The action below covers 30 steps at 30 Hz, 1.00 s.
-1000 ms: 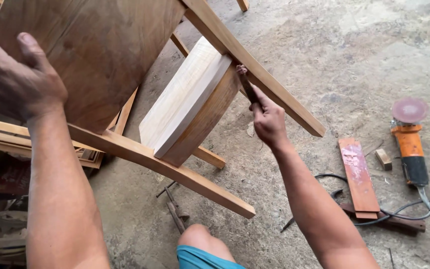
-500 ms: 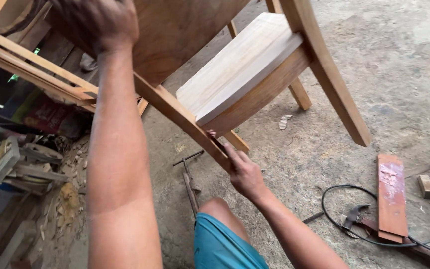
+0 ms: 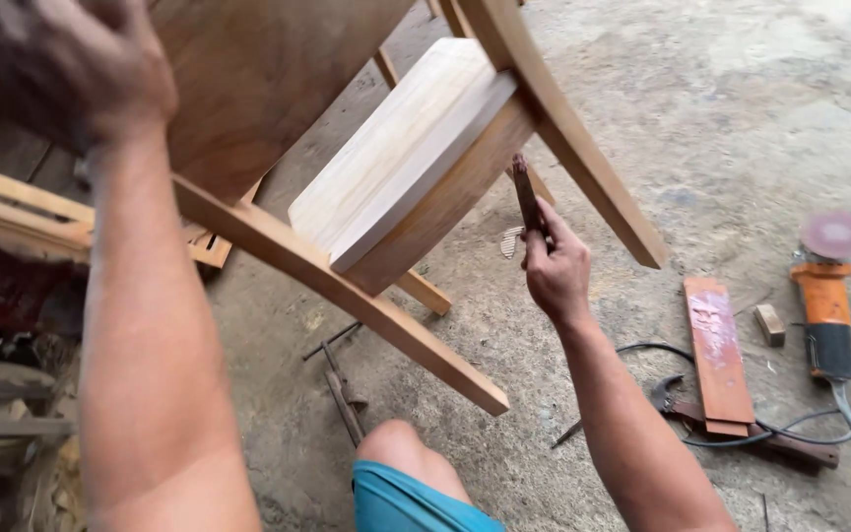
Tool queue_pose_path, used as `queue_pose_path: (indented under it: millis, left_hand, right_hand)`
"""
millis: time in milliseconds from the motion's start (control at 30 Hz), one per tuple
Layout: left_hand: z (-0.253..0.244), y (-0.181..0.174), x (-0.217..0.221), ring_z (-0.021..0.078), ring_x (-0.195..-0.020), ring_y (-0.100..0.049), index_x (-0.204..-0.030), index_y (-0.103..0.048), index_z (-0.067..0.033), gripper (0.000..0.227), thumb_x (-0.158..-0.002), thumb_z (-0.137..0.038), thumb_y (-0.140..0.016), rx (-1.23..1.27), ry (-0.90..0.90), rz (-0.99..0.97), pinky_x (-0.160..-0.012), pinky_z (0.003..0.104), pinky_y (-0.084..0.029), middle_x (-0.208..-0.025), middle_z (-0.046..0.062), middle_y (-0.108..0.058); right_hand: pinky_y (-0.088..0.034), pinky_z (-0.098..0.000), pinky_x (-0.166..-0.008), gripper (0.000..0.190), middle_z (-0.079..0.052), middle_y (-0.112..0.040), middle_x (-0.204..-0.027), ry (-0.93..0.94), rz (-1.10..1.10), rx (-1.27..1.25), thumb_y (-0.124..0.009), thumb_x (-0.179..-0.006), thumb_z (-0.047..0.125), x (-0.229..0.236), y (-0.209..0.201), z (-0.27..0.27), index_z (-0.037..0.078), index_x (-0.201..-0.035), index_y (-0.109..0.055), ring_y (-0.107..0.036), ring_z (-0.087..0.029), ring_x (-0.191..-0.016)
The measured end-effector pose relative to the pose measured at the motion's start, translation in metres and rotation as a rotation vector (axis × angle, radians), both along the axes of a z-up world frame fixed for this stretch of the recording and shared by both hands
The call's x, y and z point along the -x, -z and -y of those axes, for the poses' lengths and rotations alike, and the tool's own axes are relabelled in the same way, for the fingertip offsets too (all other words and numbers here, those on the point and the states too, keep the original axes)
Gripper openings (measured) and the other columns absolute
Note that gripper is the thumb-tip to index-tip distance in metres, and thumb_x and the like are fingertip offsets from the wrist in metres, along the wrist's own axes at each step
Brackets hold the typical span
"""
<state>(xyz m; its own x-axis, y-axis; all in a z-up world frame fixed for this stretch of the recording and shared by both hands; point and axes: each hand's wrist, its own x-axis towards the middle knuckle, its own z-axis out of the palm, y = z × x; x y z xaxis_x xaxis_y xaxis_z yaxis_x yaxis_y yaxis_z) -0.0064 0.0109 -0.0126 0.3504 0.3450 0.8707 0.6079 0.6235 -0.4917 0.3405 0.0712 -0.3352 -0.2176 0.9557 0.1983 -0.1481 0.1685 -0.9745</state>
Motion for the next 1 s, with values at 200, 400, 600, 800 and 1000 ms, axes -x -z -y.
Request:
queue_pose_path:
  millis: [200, 400, 600, 800, 1000]
  left_hand:
    - [0.022, -0.008, -0.018, 0.0401, -0.119, -0.062, -0.136, -0.054, -0.0027, 0.045, -0.109, -0.039, -0.049, 0.12, 0.059, 0.228, -0.095, 0.053, -0.047, -0.126, 0.019, -0.063]
    - [0.023, -0.004, -0.011, 0.0388, -0.118, -0.065, -0.14, -0.051, -0.0025, 0.043, -0.111, -0.034, -0.048, 0.158, 0.117, 0.303, -0.095, 0.048, -0.051, -0.128, 0.02, -0.064]
    - [0.026, -0.003, -0.023, 0.039, -0.114, -0.067, -0.141, -0.054, -0.0024, 0.045, -0.111, -0.035, -0.047, 0.148, 0.044, 0.291, -0.091, 0.05, -0.051, -0.124, 0.021, -0.067]
    - [0.025, -0.002, -0.022, 0.036, -0.116, -0.067, -0.144, -0.053, -0.0021, 0.046, -0.113, -0.035, -0.044, 0.165, 0.091, 0.292, -0.095, 0.047, -0.052, -0.128, 0.019, -0.066]
    - [0.025, -0.004, -0.026, 0.0355, -0.115, -0.065, -0.134, -0.052, -0.0036, 0.039, -0.116, -0.037, -0.042, 0.154, 0.039, 0.219, -0.093, 0.048, -0.05, -0.12, 0.018, -0.063]
  right_hand:
    - [-0.05, -0.0305, -0.05, 0.041, -0.009, -0.077, -0.086, -0.043, 0.212, -0.129, -0.057, -0.1, 0.008, -0.009, -0.011, -0.043, 0.015, -0.139, -0.067, -0.062, -0.015, -0.06]
    - [-0.061, -0.0337, -0.08, 0.04, -0.019, -0.076, -0.112, 0.149, 0.102, -0.292, -0.058, -0.098, 0.007, -0.016, 0.0, -0.048, 0.008, -0.137, -0.067, -0.074, -0.02, -0.092]
    - [-0.058, -0.0367, -0.075, 0.033, -0.016, -0.074, -0.099, 0.121, 0.209, -0.141, -0.059, -0.104, 0.017, -0.012, -0.003, -0.066, 0.013, -0.135, -0.069, -0.07, -0.023, -0.081]
    - [-0.059, -0.0318, -0.069, 0.039, -0.014, -0.07, -0.108, 0.156, 0.473, -0.364, -0.06, -0.101, 0.013, 0.006, 0.002, -0.068, 0.016, -0.139, -0.066, -0.069, -0.024, -0.081]
    - [-0.058, -0.0365, -0.083, 0.062, -0.016, -0.072, -0.106, 0.176, 0.222, -0.303, -0.07, -0.087, 0.007, -0.027, -0.008, -0.071, 0.01, -0.147, -0.059, -0.072, -0.027, -0.089]
